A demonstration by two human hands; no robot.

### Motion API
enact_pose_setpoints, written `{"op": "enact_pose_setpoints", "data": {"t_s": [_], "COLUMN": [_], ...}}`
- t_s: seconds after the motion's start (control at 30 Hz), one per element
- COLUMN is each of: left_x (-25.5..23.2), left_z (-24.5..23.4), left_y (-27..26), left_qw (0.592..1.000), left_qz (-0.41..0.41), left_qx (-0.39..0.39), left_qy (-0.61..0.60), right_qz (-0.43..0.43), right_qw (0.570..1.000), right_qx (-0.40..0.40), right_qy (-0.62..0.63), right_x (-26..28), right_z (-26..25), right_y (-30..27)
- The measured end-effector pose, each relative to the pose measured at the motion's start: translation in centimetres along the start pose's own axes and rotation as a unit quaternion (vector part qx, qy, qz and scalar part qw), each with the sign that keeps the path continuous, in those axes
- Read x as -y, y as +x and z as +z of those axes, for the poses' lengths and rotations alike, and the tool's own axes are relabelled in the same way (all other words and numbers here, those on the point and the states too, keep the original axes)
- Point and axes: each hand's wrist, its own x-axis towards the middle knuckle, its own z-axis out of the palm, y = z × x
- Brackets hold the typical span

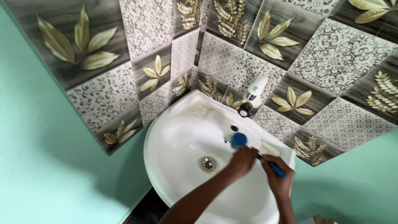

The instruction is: The person cleans a bathroom sink by applying cleaning liquid and scrubbing the surface with a brush.

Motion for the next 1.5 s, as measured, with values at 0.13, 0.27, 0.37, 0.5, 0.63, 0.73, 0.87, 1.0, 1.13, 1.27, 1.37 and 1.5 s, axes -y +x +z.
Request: {"op": "enact_pose_setpoints", "data": {"t_s": [0.13, 0.27, 0.37, 0.5, 0.63, 0.73, 0.87, 1.0, 1.13, 1.27, 1.37, 1.5], "left_x": [9.8, 14.4, 15.0, 16.4, 19.9, 21.7, 19.1, 15.9, 19.6, 23.0, 22.3, 18.4], "left_z": [-5.6, -11.3, -12.9, -11.9, -10.4, -8.6, -4.6, -3.0, -4.5, -9.1, -10.9, -8.9], "left_y": [-0.5, -1.4, -1.2, 1.1, 4.4, 5.8, 4.1, 4.6, 6.7, 6.3, 5.3, 3.2], "left_qw": [0.989, 0.967, 0.963, 0.971, 0.977, 0.975, 0.968, 0.976, 0.978, 0.985, 0.985, 0.993], "left_qz": [-0.045, -0.085, -0.085, -0.11, -0.148, -0.13, -0.11, -0.1, -0.07, -0.105, -0.075, -0.082], "left_qx": [-0.093, -0.151, -0.17, -0.149, -0.147, -0.174, -0.225, -0.16, -0.194, -0.129, -0.141, -0.077], "left_qy": [0.108, 0.186, 0.193, 0.151, 0.047, 0.047, -0.014, -0.111, -0.021, 0.051, 0.065, 0.048], "right_qz": [-0.014, 0.028, 0.102, 0.104, -0.007, 0.035, -0.039, -0.079, 0.013, 0.03, 0.028, 0.037], "right_qw": [0.993, 0.983, 0.968, 0.967, 0.993, 0.989, 0.996, 0.988, 0.998, 0.98, 0.989, 0.995], "right_qx": [0.033, 0.047, 0.052, 0.029, 0.002, -0.012, 0.016, -0.061, -0.053, -0.009, 0.011, 0.059], "right_qy": [0.109, 0.176, 0.225, 0.229, 0.114, 0.145, 0.077, -0.117, 0.021, 0.195, 0.144, 0.076], "right_x": [-0.3, 2.4, 3.7, 2.9, 0.9, 0.2, 1.0, 3.5, 1.7, 0.5, 1.2, 2.6], "right_z": [11.4, 18.8, 19.7, 20.9, 23.9, 25.0, 20.0, 17.8, 21.1, 25.4, 24.9, 18.7], "right_y": [3.8, 6.3, 7.0, 9.1, 11.7, 13.2, 12.5, 11.0, 13.7, 14.8, 14.2, 12.2]}}
